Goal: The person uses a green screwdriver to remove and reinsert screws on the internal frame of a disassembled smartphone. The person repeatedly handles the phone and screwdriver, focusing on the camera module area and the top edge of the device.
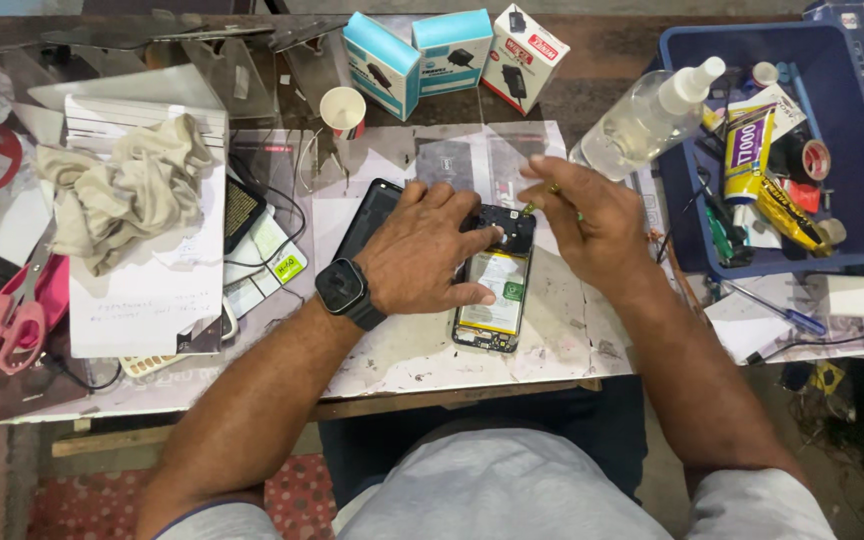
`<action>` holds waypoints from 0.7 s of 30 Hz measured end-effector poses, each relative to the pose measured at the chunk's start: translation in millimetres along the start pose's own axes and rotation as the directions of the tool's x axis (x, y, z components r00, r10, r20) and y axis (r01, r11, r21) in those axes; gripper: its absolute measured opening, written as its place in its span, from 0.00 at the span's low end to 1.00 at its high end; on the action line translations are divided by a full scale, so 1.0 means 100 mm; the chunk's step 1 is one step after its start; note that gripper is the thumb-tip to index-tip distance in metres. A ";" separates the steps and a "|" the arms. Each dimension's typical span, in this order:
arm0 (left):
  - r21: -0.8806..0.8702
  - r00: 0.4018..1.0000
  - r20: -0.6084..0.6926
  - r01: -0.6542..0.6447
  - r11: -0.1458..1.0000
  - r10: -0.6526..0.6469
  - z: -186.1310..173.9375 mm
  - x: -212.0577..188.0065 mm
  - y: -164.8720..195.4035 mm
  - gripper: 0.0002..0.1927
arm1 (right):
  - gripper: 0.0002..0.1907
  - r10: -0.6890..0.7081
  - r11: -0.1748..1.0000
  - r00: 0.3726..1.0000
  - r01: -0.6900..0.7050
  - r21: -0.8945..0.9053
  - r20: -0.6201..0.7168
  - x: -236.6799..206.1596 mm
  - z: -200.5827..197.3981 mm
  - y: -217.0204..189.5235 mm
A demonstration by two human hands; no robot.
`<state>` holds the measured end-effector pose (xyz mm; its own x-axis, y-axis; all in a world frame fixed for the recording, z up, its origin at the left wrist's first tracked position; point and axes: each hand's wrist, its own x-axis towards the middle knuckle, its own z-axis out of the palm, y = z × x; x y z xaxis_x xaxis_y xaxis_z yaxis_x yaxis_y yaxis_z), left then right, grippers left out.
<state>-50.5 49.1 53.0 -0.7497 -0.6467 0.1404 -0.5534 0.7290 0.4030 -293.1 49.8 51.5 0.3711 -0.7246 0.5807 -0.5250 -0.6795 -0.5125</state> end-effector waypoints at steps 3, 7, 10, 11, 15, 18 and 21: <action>-0.008 1.000 -0.016 -0.004 1.000 0.004 0.00 -0.02 0.00 0.35 | 0.15 -0.018 0.998 1.000 0.017 -0.061 -0.008 -0.01 -0.01 0.00; -0.012 1.000 -0.025 -0.012 1.000 0.012 0.01 -0.01 -0.01 0.35 | 0.16 -0.004 1.000 1.000 0.004 0.028 0.007 0.01 -0.01 0.00; 0.014 0.998 -0.053 -0.020 1.000 0.021 0.03 -0.02 -0.01 0.33 | 0.16 -0.019 1.000 1.000 0.019 -0.014 0.011 -0.01 -0.01 0.00; -0.003 0.999 -0.047 -0.025 1.000 0.025 0.04 -0.01 0.00 0.34 | 0.16 -0.030 0.997 0.999 0.031 -0.064 0.018 -0.02 -0.03 0.00; -0.025 0.999 -0.032 -0.016 1.000 0.015 0.06 -0.02 -0.01 0.35 | 0.18 0.002 0.997 0.999 -0.005 0.072 0.039 -0.05 -0.02 0.03; -0.009 0.999 -0.045 -0.027 1.000 0.027 0.06 -0.03 -0.02 0.35 | 0.20 -0.020 1.000 1.000 0.020 -0.003 0.019 -0.07 -0.01 0.05; -0.016 0.998 -0.049 -0.031 0.999 0.030 0.07 -0.02 -0.02 0.35 | 0.23 0.007 0.992 0.999 -0.013 0.126 0.047 -0.08 0.00 0.08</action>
<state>-50.4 50.9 46.1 -0.7469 -0.6351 0.1968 -0.5242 0.7446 0.4131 -299.7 50.3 42.6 0.4034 -0.7339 0.5465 -0.4290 -0.6792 -0.5955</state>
